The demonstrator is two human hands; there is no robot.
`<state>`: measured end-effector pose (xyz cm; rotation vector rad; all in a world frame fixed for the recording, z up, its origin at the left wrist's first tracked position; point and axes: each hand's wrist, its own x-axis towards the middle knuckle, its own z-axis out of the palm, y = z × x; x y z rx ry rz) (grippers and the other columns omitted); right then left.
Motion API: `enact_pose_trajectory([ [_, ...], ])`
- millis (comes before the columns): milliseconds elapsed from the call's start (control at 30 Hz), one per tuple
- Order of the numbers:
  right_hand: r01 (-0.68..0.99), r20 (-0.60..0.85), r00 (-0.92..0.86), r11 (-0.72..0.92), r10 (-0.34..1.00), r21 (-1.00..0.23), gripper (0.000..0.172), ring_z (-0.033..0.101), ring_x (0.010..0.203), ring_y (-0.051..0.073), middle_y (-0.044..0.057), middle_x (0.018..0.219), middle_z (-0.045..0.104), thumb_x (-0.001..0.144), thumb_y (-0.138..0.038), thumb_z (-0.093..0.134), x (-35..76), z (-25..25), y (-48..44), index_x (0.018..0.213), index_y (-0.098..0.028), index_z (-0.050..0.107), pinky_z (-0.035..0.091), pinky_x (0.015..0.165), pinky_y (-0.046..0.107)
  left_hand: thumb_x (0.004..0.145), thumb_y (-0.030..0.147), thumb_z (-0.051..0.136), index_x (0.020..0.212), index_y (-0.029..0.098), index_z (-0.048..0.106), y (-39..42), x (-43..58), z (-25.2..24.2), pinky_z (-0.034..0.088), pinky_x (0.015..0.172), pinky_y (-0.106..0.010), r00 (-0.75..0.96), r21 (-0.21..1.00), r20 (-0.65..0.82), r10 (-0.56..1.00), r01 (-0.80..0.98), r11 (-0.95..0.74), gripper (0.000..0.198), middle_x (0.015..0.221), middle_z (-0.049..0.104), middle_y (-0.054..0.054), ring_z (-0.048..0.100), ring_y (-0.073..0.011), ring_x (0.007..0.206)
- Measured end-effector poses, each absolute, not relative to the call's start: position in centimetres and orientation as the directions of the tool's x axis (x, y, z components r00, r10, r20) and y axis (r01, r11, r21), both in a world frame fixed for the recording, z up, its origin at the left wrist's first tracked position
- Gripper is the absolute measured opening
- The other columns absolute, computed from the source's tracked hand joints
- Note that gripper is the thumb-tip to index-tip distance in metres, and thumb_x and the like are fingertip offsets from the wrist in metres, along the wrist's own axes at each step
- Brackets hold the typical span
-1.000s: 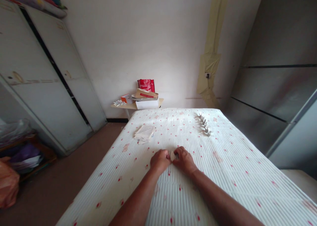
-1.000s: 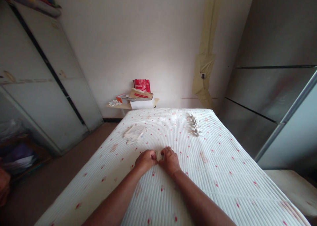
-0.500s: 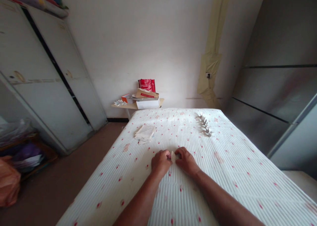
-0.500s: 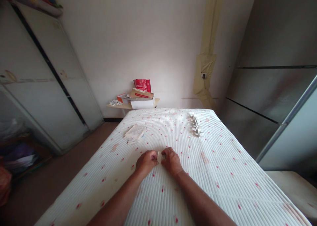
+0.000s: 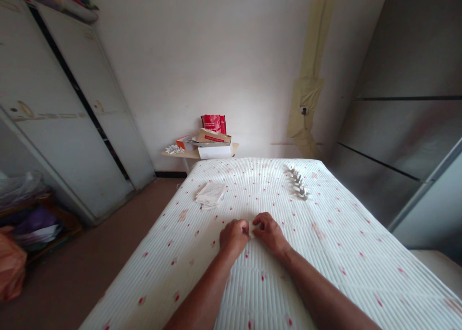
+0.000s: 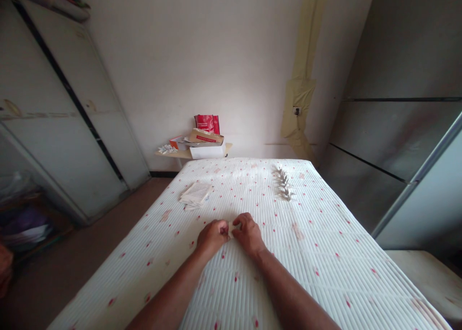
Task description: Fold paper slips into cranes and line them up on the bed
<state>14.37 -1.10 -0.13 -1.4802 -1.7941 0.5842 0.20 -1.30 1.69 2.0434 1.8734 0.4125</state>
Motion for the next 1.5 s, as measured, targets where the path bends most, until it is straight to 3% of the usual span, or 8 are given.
enact_pose_trajectory([
  [133, 0.639, 0.191, -0.177, 0.26, 0.966, -0.723, 0.016, 0.057, 0.079, 0.013, 0.002, 0.082, 0.059, 0.066, -0.005, 0.052, 14.8, 0.4, -0.6, 0.068, -0.018, 0.061, 0.042, 0.07, 0.021, 0.066, 0.018, 0.06, 0.071, 0.023, 0.061, -1.4, 0.2, 1.8, 0.031, 0.059, -0.02, 0.096, 0.439, -0.012, 0.995, 0.895, -0.081, 0.007, 0.075, 0.06, 0.004, 0.054, -0.0113, 0.073],
  [467, 0.613, 0.145, -0.292, 0.301, 0.945, -0.731, 0.02, 0.057, 0.077, 0.013, 0.002, 0.079, 0.062, 0.063, -0.004, 0.05, 15.1, 1.7, 0.2, 0.066, -0.016, 0.066, 0.042, 0.07, 0.02, 0.067, 0.018, 0.061, 0.071, 0.023, 0.062, -1.4, 0.1, 2.1, 0.031, 0.057, -0.02, 0.105, 0.453, -0.024, 0.994, 0.888, -0.082, 0.007, 0.074, 0.061, 0.004, 0.055, -0.0107, 0.071],
  [700, 0.647, 0.044, -0.34, 0.268, 0.939, -0.714, 0.015, 0.053, 0.057, 0.01, -0.001, 0.068, 0.062, 0.064, -0.01, 0.052, 15.2, 1.8, 0.8, 0.062, -0.016, 0.065, 0.038, 0.051, 0.018, 0.066, 0.018, 0.06, 0.071, 0.023, 0.065, -1.4, 0.1, 2.2, 0.032, 0.058, -0.019, 0.107, 0.47, -0.047, 0.993, 0.879, -0.073, 0.009, 0.074, 0.063, 0.003, 0.055, -0.0109, 0.071],
  [933, 0.673, 0.101, -0.314, 0.297, 0.944, -0.678, 0.016, 0.056, 0.073, 0.012, 0.001, 0.076, 0.06, 0.065, -0.007, 0.051, 15.2, 1.5, 0.7, 0.064, -0.016, 0.064, 0.04, 0.066, 0.02, 0.069, 0.031, 0.058, 0.072, 0.023, 0.068, -0.7, -0.3, 2.7, 0.03, 0.051, -0.019, 0.137, 0.48, -0.107, 0.985, 0.874, -0.069, 0.013, 0.067, 0.065, 0.004, 0.056, -0.011, 0.064],
  [1133, 0.694, 0.155, -0.286, 0.316, 0.946, -0.647, 0.017, 0.054, 0.073, 0.012, 0.001, 0.074, 0.057, 0.069, -0.007, 0.05, 15.2, 1.3, -0.2, 0.064, -0.017, 0.063, 0.038, 0.067, 0.019, 0.071, 0.03, 0.055, 0.072, 0.023, 0.068, -0.5, 0.0, 2.9, 0.029, 0.052, -0.02, 0.102, 0.435, -0.104, 0.989, 0.899, -0.047, 0.014, 0.07, 0.067, 0.003, 0.056, -0.0108, 0.063],
  [1500, 0.726, 0.273, -0.335, 0.432, 0.902, -0.536, 0.023, 0.053, 0.078, 0.012, 0.001, 0.075, 0.057, 0.072, -0.004, 0.048, 15.2, 0.7, -0.8, 0.066, -0.019, 0.064, 0.037, 0.067, 0.019, 0.078, 0.032, 0.053, 0.076, 0.024, 0.062, -1.7, 0.7, 2.3, 0.031, 0.062, -0.022, 0.076, 0.377, 0.005, 0.997, 0.923, -0.073, 0.013, 0.086, 0.064, 0.002, 0.056, -0.0126, 0.08],
])
